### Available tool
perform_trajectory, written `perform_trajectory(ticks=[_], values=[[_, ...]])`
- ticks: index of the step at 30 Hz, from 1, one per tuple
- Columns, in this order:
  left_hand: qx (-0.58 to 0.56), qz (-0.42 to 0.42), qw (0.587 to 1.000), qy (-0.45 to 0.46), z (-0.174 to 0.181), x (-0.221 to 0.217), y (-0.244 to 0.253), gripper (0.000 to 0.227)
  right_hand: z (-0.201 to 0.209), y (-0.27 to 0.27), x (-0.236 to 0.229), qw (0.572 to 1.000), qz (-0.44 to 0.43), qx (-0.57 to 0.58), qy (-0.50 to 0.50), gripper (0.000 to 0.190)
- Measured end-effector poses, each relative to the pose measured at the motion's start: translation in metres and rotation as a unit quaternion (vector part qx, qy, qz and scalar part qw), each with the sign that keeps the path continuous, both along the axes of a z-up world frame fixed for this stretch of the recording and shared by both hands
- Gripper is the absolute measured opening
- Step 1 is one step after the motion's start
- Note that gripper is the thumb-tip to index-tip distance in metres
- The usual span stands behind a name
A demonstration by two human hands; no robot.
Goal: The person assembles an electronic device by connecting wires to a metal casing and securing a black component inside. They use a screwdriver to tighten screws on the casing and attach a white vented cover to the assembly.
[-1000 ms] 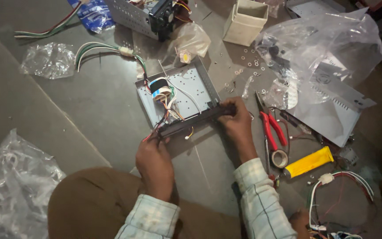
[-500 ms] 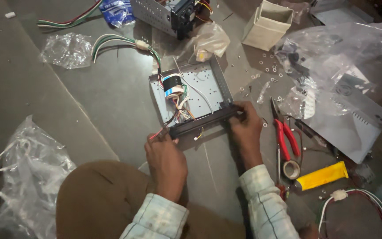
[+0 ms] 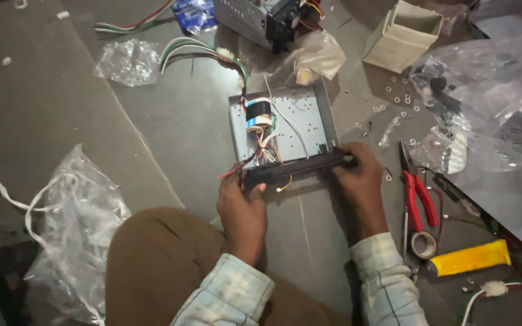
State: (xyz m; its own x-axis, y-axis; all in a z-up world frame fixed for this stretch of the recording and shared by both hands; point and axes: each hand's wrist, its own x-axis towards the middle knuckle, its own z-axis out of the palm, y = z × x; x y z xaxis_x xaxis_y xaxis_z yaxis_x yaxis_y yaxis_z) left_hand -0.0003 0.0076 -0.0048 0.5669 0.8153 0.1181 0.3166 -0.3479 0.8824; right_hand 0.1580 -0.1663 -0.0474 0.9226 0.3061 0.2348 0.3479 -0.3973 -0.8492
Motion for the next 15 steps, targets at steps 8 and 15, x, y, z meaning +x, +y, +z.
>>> perform_trajectory(ticks=[8, 15], values=[[-0.070, 0.017, 0.997, -0.034, -0.003, 0.001, 0.015, 0.044, 0.026, 0.017, -0.008, 0.998, -0.043, -0.028, 0.044, 0.027], [-0.008, 0.041, 0.998, -0.039, -0.017, 0.007, 0.022, 0.037, 0.018, -0.010, -0.001, 0.966, 0.059, 0.134, 0.211, 0.027]])
